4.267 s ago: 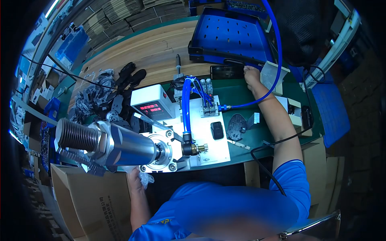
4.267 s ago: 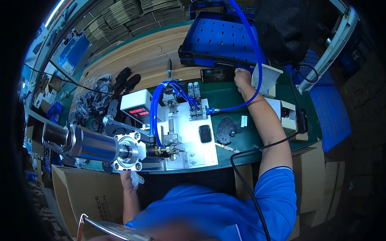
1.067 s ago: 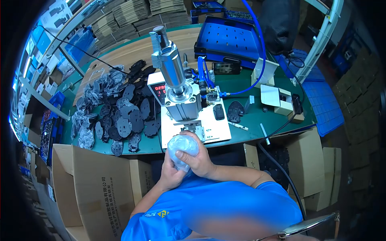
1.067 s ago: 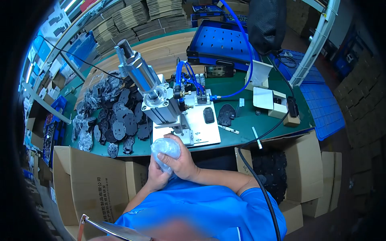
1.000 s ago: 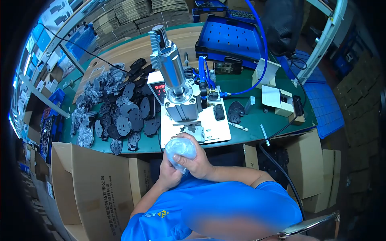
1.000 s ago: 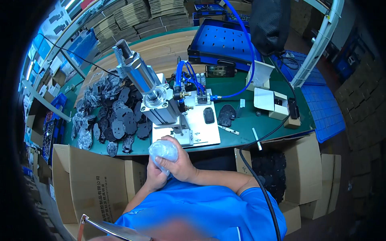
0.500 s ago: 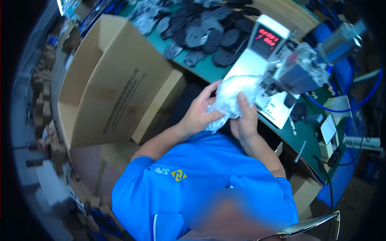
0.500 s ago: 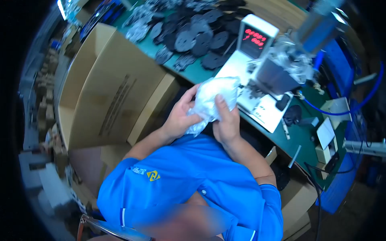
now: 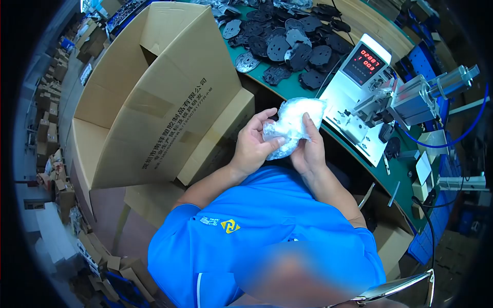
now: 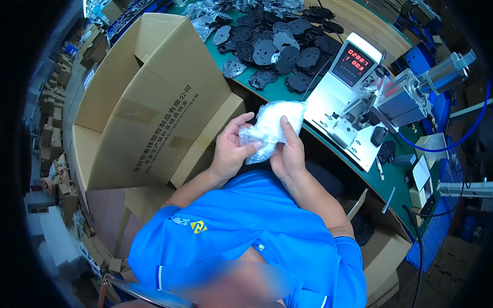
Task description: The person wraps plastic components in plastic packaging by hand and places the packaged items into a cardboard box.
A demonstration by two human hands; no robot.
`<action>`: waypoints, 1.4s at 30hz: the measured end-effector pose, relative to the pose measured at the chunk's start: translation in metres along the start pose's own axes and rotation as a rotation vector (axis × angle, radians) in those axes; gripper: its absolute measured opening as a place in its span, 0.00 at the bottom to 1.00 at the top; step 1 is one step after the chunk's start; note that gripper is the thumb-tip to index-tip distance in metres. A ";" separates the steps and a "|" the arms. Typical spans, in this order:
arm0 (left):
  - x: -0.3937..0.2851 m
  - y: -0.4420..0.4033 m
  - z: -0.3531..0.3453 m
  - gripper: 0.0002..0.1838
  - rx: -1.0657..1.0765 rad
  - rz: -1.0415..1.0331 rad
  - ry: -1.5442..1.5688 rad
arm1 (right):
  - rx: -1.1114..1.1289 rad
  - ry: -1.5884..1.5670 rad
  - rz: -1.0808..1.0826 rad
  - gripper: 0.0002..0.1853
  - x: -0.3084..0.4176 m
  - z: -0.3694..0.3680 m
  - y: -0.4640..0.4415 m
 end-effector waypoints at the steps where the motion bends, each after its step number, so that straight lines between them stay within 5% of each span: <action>1: 0.002 0.000 0.001 0.45 -0.011 -0.035 -0.083 | -0.007 0.006 -0.004 0.36 -0.003 -0.001 0.000; 6: 0.017 -0.004 0.009 0.44 -0.101 -0.390 -0.805 | 0.040 0.106 0.054 0.37 -0.019 0.003 -0.003; 11: -0.022 -0.015 0.001 0.37 -0.288 -0.740 -0.978 | 0.020 0.216 0.016 0.37 -0.026 0.001 0.004; 17: 0.003 -0.015 0.025 0.30 -0.066 -0.587 -0.808 | 0.011 0.289 -0.137 0.37 -0.024 0.013 0.004; 21: 0.002 -0.016 0.033 0.25 -0.028 -0.111 -0.399 | 0.068 0.319 0.078 0.38 -0.005 0.020 0.002; 27: 0.008 -0.025 0.019 0.19 0.141 -0.081 -0.275 | 0.190 0.079 -0.169 0.36 0.004 0.020 -0.013; 31: 0.023 -0.029 0.007 0.14 -0.008 -0.281 -0.912 | 0.025 0.204 -0.150 0.31 -0.020 0.033 -0.018; 36: 0.033 -0.051 0.006 0.13 -0.130 -0.622 -1.314 | -0.021 0.237 -0.095 0.28 -0.027 0.030 -0.022; 42: 0.026 -0.042 0.004 0.13 -0.117 -0.300 -0.894 | 0.078 0.304 -0.100 0.29 -0.008 0.033 -0.022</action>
Point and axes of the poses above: each hand's wrist, its own y-axis away from the middle knuckle, its own z-axis out of the back of the hand, x = y × z, the point moved 2 cm from there along -y, towards the middle knuckle, and after that the axes turned 7 degrees about -y, right-handed, at the moved point
